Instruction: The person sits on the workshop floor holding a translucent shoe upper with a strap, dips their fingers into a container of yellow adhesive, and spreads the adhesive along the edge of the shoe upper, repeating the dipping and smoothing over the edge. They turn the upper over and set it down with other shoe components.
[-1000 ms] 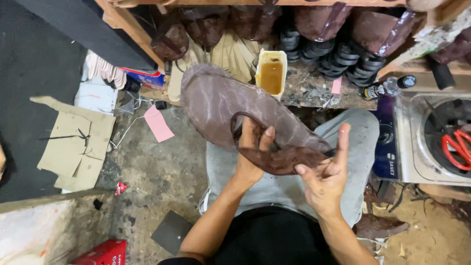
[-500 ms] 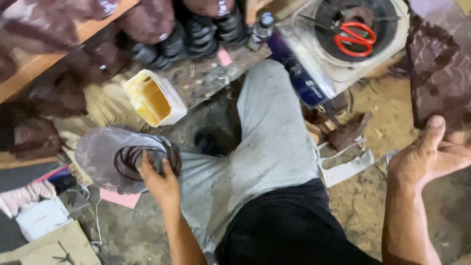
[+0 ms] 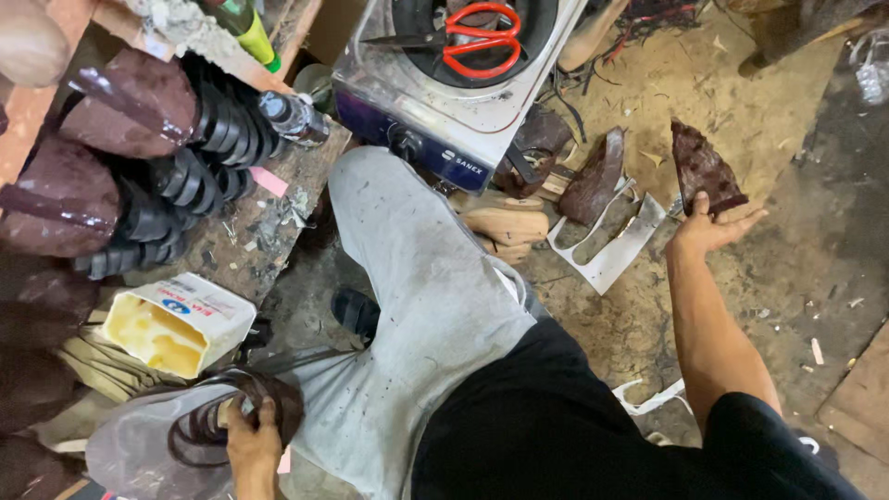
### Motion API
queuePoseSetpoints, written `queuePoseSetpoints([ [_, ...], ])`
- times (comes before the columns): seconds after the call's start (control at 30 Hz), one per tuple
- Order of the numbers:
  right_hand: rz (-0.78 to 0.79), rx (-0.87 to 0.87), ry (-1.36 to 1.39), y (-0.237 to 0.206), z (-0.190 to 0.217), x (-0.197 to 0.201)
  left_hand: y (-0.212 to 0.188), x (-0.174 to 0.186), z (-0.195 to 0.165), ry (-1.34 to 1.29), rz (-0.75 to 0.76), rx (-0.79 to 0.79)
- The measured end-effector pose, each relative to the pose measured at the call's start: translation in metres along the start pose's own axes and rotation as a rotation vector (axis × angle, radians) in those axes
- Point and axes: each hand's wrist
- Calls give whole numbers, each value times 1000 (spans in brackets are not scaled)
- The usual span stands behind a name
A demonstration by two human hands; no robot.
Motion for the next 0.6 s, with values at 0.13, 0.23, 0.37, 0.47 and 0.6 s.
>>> queuePoseSetpoints([
  [0.13, -179, -161, -55, 9, -14, -6, 1, -6, 4, -72, -15, -35],
  [0.23, -237, -279, -320, 5, -24, -8, 2, -5, -9, -160, 30, -43],
  [0.37, -184, -665, -676, -7, -35, -6, 0, 0, -31, -104, 9, 76],
  [0.47, -169, -792, -744, -18, -41, -6, -6, 4, -39, -192, 3, 58],
  [0.6, -156, -870, -721, -33, -45, -6, -10, 2, -30, -457, -76, 85],
])
Point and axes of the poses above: each hand's wrist, its own y-axis towards the middle knuckle, its own x-axis out of the back of the hand, z = x × y, and after that the axes turned 8 degrees about -x, right-handed
